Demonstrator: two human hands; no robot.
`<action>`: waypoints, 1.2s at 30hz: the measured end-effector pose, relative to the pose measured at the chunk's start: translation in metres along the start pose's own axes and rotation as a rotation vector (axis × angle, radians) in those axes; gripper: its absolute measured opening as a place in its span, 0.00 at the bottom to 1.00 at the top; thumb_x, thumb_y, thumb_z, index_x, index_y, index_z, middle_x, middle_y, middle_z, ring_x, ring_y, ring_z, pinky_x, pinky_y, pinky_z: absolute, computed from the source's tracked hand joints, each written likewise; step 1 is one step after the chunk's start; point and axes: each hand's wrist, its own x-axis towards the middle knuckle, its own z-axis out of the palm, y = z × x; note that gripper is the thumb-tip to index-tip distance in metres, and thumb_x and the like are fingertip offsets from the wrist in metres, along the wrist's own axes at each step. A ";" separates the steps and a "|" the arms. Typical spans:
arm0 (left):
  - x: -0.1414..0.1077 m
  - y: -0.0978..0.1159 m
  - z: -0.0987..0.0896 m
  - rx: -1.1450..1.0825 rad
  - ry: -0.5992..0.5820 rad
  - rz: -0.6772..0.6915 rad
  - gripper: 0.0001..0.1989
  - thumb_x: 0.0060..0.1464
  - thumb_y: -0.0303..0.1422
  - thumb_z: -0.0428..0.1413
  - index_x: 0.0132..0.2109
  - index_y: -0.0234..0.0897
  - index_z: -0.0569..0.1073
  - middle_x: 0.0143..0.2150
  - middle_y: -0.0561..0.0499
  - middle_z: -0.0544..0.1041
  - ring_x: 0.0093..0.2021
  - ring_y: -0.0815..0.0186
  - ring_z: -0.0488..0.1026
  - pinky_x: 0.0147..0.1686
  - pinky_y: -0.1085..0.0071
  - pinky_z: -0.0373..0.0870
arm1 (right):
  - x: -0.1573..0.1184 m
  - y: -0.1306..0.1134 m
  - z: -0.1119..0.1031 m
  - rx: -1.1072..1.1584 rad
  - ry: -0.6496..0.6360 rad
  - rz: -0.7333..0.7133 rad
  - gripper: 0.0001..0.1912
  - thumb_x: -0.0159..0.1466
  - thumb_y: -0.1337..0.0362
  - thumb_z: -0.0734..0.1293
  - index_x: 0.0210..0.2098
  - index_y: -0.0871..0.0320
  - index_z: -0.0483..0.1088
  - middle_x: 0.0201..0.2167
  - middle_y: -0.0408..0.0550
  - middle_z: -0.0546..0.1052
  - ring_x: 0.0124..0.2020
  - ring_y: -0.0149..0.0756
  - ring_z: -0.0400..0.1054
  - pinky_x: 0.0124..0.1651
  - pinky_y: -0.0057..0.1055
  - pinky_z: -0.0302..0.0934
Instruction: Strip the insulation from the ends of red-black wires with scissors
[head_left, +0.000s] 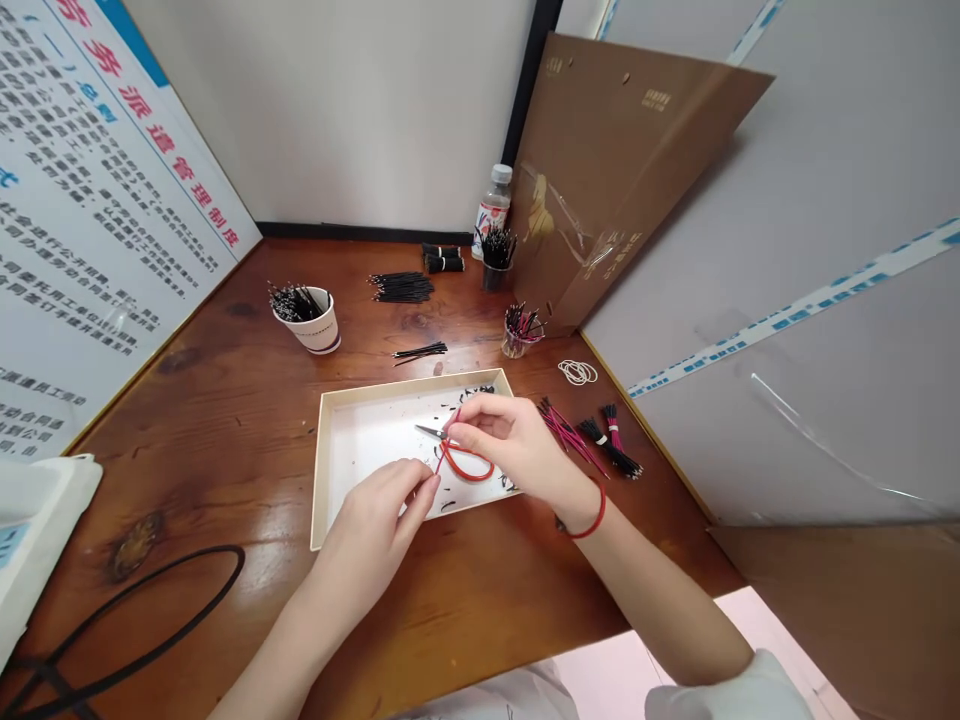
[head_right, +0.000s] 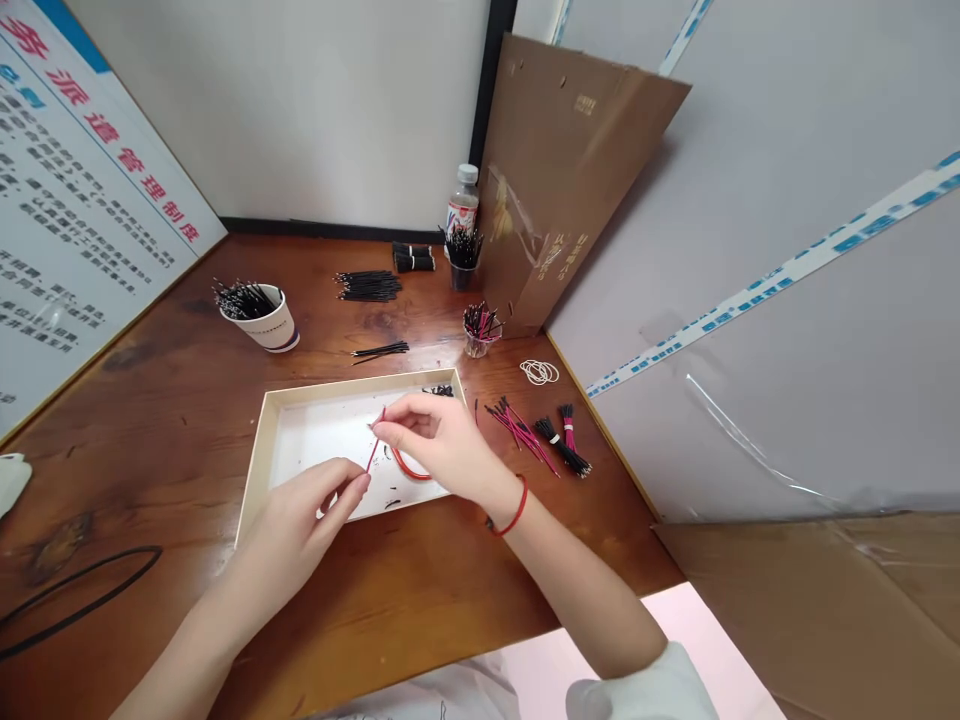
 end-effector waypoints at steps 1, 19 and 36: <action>0.000 0.000 0.000 -0.003 0.010 -0.017 0.14 0.65 0.38 0.45 0.32 0.40 0.66 0.28 0.53 0.71 0.27 0.66 0.65 0.29 0.71 0.62 | 0.007 -0.001 -0.010 -0.053 0.065 -0.044 0.13 0.59 0.54 0.71 0.31 0.58 0.72 0.28 0.44 0.77 0.29 0.31 0.71 0.34 0.30 0.69; -0.004 -0.008 0.002 0.027 -0.053 0.025 0.12 0.65 0.38 0.47 0.37 0.40 0.72 0.35 0.51 0.76 0.37 0.62 0.73 0.37 0.68 0.68 | -0.001 0.030 -0.092 -1.056 0.443 0.286 0.11 0.58 0.61 0.71 0.22 0.58 0.70 0.23 0.47 0.72 0.26 0.36 0.65 0.33 0.32 0.58; 0.002 0.000 -0.008 -0.452 0.198 -0.195 0.12 0.57 0.42 0.58 0.43 0.40 0.75 0.46 0.47 0.81 0.48 0.60 0.77 0.48 0.66 0.73 | -0.016 -0.019 -0.024 -0.214 0.178 0.159 0.11 0.65 0.56 0.64 0.31 0.57 0.64 0.24 0.44 0.76 0.26 0.33 0.73 0.30 0.29 0.66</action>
